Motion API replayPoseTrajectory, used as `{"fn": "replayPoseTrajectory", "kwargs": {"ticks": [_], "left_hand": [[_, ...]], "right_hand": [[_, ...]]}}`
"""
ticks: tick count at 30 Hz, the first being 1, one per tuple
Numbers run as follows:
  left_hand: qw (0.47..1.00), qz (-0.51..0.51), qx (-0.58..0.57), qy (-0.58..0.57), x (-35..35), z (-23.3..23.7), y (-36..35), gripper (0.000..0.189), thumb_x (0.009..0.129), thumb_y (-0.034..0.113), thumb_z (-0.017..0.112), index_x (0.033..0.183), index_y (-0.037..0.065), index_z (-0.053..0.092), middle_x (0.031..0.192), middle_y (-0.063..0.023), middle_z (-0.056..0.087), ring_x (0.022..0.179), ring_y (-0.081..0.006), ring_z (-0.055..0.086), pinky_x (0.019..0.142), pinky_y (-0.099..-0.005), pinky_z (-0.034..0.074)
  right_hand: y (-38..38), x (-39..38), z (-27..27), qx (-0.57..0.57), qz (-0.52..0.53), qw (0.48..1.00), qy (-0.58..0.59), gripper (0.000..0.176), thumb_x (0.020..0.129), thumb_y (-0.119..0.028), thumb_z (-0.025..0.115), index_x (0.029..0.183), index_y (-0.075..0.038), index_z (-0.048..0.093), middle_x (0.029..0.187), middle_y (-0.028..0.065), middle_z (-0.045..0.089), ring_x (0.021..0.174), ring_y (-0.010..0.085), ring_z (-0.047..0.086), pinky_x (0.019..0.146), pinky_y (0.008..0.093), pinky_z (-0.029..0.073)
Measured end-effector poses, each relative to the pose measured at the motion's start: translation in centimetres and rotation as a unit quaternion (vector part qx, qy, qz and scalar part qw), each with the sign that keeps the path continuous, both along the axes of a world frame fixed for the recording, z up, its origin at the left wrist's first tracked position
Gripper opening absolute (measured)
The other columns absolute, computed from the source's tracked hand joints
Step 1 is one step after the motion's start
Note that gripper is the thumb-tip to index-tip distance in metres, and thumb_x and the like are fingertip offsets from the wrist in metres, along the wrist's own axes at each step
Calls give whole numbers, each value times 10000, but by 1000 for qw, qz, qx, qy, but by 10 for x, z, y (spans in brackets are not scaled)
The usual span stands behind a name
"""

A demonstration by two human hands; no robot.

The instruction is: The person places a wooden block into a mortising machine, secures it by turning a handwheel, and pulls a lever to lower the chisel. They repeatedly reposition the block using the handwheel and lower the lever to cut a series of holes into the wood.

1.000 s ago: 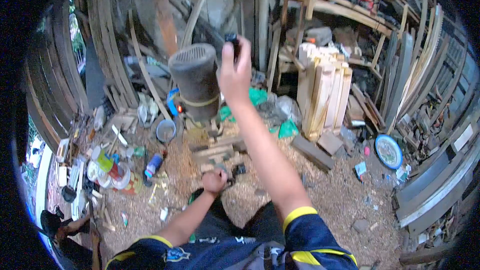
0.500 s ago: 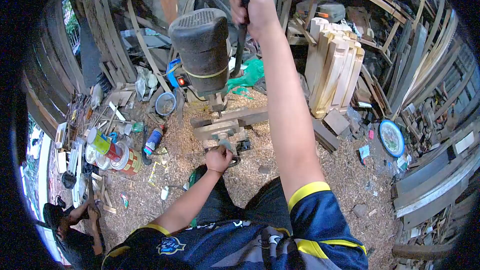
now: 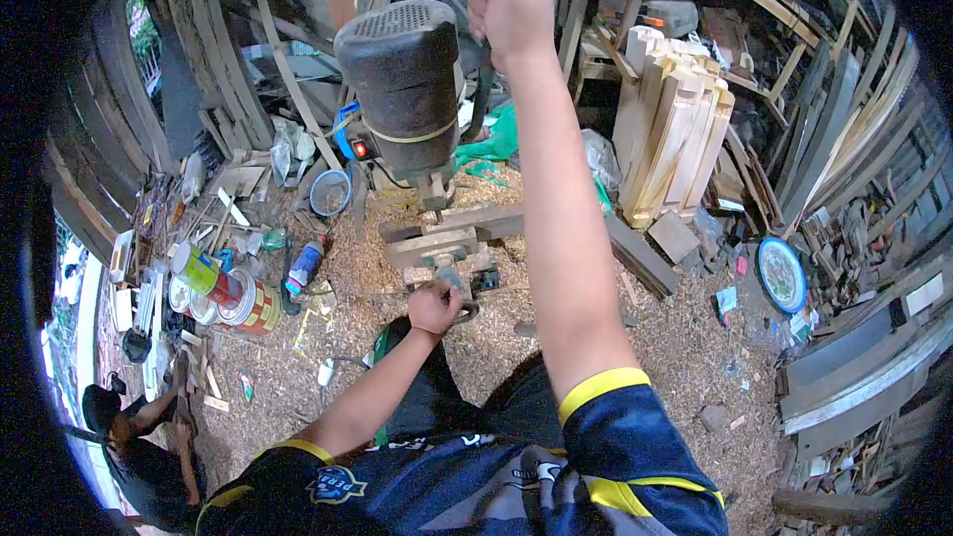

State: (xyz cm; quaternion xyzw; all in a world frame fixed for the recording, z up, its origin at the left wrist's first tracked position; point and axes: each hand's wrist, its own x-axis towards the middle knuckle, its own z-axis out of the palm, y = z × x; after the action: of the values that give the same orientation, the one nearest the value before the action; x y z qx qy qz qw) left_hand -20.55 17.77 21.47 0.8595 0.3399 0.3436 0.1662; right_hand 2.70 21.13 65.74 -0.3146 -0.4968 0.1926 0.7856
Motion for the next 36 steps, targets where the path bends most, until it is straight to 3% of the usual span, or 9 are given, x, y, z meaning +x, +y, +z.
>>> {"fn": "replayPoseTrajectory", "kwargs": {"ticks": [4,6,13,24,32,36], "left_hand": [[1000,-7,8,6,-1,0,0,244,902,292,647,755,98,646,705,-171,667,654,-402,677,593,-520,547],[1000,-12,0,-12,0,0,0,231,893,281,648,751,100,645,707,-175,668,655,-400,679,589,-516,551],[999,-24,23,-15,0,-5,5,151,837,208,646,761,81,675,689,-171,666,638,-380,679,578,-499,562],[1000,-9,8,-16,2,2,4,125,803,193,661,744,83,665,709,-151,675,661,-372,686,609,-494,569],[1000,-8,-11,-23,2,4,1,150,822,206,651,768,67,665,701,-176,661,650,-391,677,594,-508,558],[1000,-4,-20,-19,1,3,2,176,826,235,643,763,72,669,698,-176,657,645,-390,676,587,-510,554]], "right_hand": [[-2,6,-6,-27,27,999,-16,395,1047,-352,568,745,-98,553,596,28,506,490,148,488,482,310,404],[-5,-8,-2,18,-18,999,38,440,1011,-250,582,620,-123,425,490,-8,384,373,108,323,376,298,254],[-1,-1,1,15,-8,999,26,408,998,-234,565,627,-120,438,495,2,389,384,121,337,386,305,275],[90,38,49,-148,-26,988,27,365,960,-333,521,635,-193,433,518,-40,345,392,139,285,411,351,245],[103,50,45,-125,-15,991,34,357,966,-321,530,646,-193,439,520,-41,346,393,132,284,408,340,245],[56,29,35,-68,21,997,33,362,968,-296,535,644,-173,434,512,-37,339,385,132,291,391,330,247]]}}
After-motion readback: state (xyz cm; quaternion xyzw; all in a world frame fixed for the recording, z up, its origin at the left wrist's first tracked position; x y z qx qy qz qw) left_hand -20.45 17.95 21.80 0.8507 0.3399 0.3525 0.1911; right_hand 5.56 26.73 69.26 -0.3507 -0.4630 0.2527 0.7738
